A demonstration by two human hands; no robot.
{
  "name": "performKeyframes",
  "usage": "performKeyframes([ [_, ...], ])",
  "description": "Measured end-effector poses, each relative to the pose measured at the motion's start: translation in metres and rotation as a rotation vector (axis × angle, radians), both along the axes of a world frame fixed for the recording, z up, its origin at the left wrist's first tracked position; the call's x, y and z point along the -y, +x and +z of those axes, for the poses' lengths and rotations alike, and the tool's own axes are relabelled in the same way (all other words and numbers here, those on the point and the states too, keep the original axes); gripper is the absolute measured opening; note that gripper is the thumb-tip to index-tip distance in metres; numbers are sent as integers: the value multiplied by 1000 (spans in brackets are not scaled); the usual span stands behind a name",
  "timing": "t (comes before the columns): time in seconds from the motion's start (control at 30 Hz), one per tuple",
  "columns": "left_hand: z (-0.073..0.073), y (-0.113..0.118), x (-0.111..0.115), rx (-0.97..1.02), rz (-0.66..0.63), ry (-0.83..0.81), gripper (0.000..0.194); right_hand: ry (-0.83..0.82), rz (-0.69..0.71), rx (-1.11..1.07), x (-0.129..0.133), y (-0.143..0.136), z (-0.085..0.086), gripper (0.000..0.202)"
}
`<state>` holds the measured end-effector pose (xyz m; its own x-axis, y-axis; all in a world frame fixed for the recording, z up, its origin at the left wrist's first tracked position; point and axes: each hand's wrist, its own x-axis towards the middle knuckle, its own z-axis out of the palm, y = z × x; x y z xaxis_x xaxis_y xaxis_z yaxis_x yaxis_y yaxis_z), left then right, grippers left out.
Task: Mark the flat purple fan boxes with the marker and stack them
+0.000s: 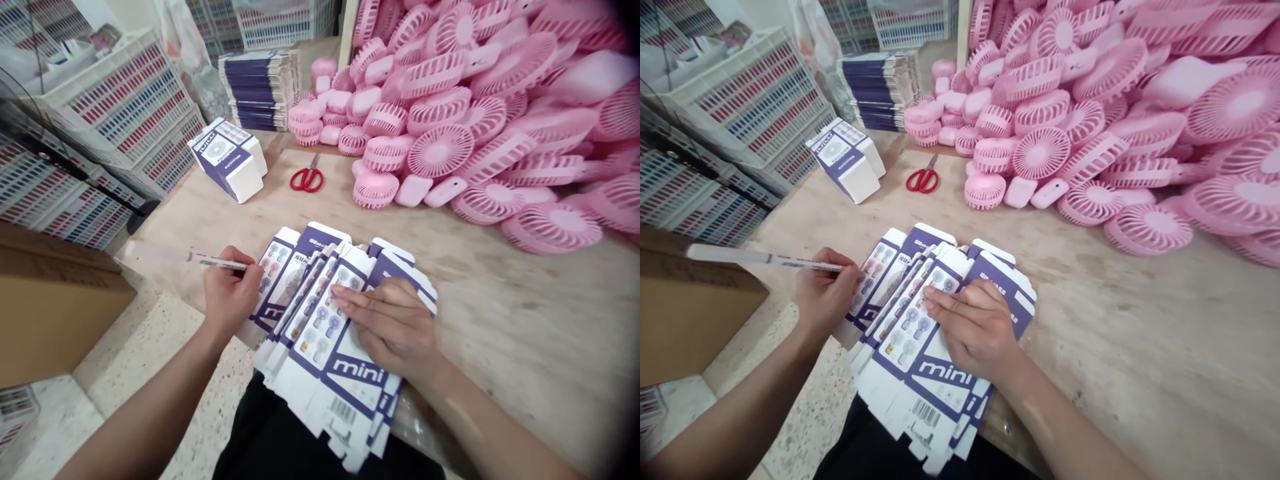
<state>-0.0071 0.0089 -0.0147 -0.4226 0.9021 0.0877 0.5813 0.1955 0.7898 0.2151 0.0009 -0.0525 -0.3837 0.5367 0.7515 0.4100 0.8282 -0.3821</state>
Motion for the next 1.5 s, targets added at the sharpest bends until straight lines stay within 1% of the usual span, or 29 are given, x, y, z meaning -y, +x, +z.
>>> performKeyframes([
  [0.03,3,-2,-2,79,9,-43,1,-2,-1,-5,0,0,-1,24],
  [0.07,7,-5,-4,178,-12,-116,7,0,-3,-8,0,-1,-1,24],
  [0.1,11,-9,-7,285,-67,-217,17,6,-6,-12,0,-1,-1,24],
  [0.17,21,-18,-12,472,-240,-434,36,21,-20,-13,1,-3,-1,24],
  [0.2,25,-22,-14,536,-318,-512,44,27,-29,-12,1,-3,-1,24],
  [0.23,29,-25,-15,578,-368,-558,48,33,-39,-10,1,-4,-1,23],
  [0.27,32,-26,-16,599,-385,-570,50,37,-48,-6,1,-4,-1,23],
  [0.33,37,-25,-13,637,-374,-553,53,45,-63,5,1,-4,-1,22],
  [0.4,36,-18,-8,699,-401,-614,52,49,-72,16,2,-4,-1,23],
  [0.47,31,-9,-3,761,-488,-702,48,49,-76,22,2,-3,0,23],
  [0.5,27,-5,-1,776,-506,-686,43,48,-76,26,2,-2,1,23],
  [0.53,22,-2,-1,759,-479,-608,36,48,-71,29,3,-1,1,23],
  [0.57,17,-1,-1,704,-408,-482,26,48,-63,32,3,-1,1,23],
  [0.63,8,-1,-3,498,-198,-209,7,45,-41,34,2,0,1,23],
  [0.67,3,-2,-4,371,-115,-119,2,41,-33,31,2,0,1,24],
  [0.7,0,-3,-4,251,-64,-65,4,35,-25,24,1,0,0,24],
  [0.77,-5,-5,-4,73,-34,-8,5,17,-16,10,1,0,0,25],
  [0.83,-7,-6,-2,-23,-30,16,5,1,-8,-2,0,1,0,26],
  [0.97,-6,-2,0,-78,-22,9,5,-28,7,-24,-1,1,-1,27],
  [1.07,-4,1,0,-117,-45,-13,5,-43,7,-42,-1,1,-2,28],
  [1.13,-1,1,-1,-65,-42,-24,5,-45,2,-46,-1,1,-2,27],
  [1.2,4,-2,-3,80,-15,-69,0,-39,-4,-42,-1,0,-1,27],
  [1.23,7,-5,-6,178,-24,-121,7,-35,-7,-37,-1,0,-1,27],
  [1.27,11,-9,-8,284,-62,-200,16,-28,-10,-32,-1,0,-1,27],
  [1.33,19,-16,-14,477,-214,-394,33,-11,-19,-24,0,0,0,26],
  [1.4,27,-20,-17,606,-354,-523,42,8,-25,-14,0,0,1,25],
  [1.43,31,-21,-18,639,-382,-542,43,17,-28,-11,0,0,1,24],
  [1.5,38,-19,-15,686,-378,-520,46,24,-35,-6,0,0,1,24],
])
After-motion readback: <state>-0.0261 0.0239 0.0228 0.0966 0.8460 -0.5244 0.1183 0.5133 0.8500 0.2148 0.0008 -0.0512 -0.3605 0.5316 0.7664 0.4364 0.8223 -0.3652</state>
